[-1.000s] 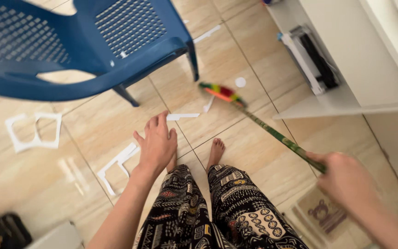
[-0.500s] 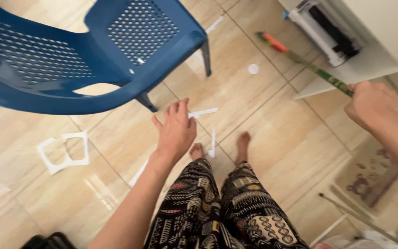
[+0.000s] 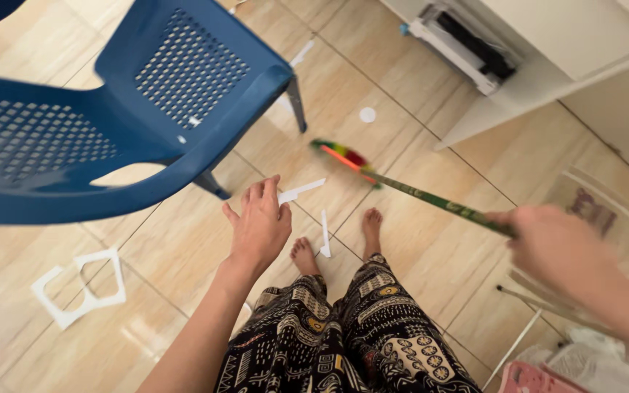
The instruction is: The person sweeps paper scraps across the floor using a broom and moves a blue chair to reach areas underneath it.
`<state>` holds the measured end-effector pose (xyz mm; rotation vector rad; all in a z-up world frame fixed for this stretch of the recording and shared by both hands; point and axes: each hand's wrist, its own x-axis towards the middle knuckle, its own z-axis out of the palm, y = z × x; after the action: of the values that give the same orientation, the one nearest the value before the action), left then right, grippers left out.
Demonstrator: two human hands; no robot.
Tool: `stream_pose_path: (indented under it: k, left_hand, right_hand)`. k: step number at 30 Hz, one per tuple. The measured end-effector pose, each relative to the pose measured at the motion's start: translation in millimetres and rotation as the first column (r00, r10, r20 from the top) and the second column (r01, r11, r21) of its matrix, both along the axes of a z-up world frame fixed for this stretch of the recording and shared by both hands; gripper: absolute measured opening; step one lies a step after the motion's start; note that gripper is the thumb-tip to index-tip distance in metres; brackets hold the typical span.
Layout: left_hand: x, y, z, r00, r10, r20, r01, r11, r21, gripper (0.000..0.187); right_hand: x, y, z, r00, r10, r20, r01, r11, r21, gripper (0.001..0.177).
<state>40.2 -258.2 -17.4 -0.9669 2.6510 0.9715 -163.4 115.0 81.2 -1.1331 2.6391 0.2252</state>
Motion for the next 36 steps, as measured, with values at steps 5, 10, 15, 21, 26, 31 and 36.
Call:
stream_pose_path:
  k: [5,10,15,21,26,31,36]
  left_hand:
    - [-18,4,-1,0.996,-0.072,-0.046,0.073,0.997,0.003,0.054]
    - [-22,9,1,0.993,-0.106,-0.053,0.106,0.994,-0.006,0.054]
    - [-19,12,1,0.995,-0.092,-0.039,0.092,0.996,-0.018,0.055]
    - [-21,15,5,0.997,-0.078,0.010,0.079,0.997,-0.026,0.055]
    - [-35,30,5,0.995,-0.097,-0.023,0.096,0.994,-0.043,0.054]
    - [-53,53,3,0.994,-0.108,-0.024,0.107,0.994,-0.038,0.054]
    - [-69,72,1,0.994,-0.105,-0.021,0.104,0.994,-0.041,0.056]
  right_hand:
    - [-57,35,45,0.909,-0.413,0.048,0.369,0.855,0.365,0.056]
    - [-83,40,31,0.768,-0.639,0.049,0.568,0.714,0.410,0.054]
    - [-128,57,-62,0.213,-0.630,0.746,0.946,0.325,0.005,0.050]
    - [-168,55,-119,0.305,-0.709,0.635,0.880,0.465,0.096,0.049]
    - [-177,72,-58,0.408,-0.753,0.517,0.754,0.597,0.274,0.054]
    - [-173,82,-31,0.572,-0.606,0.553,0.511,0.790,0.338,0.056]
    - [-172,59,-2,0.808,-0.378,0.453,0.187,0.892,0.411,0.051]
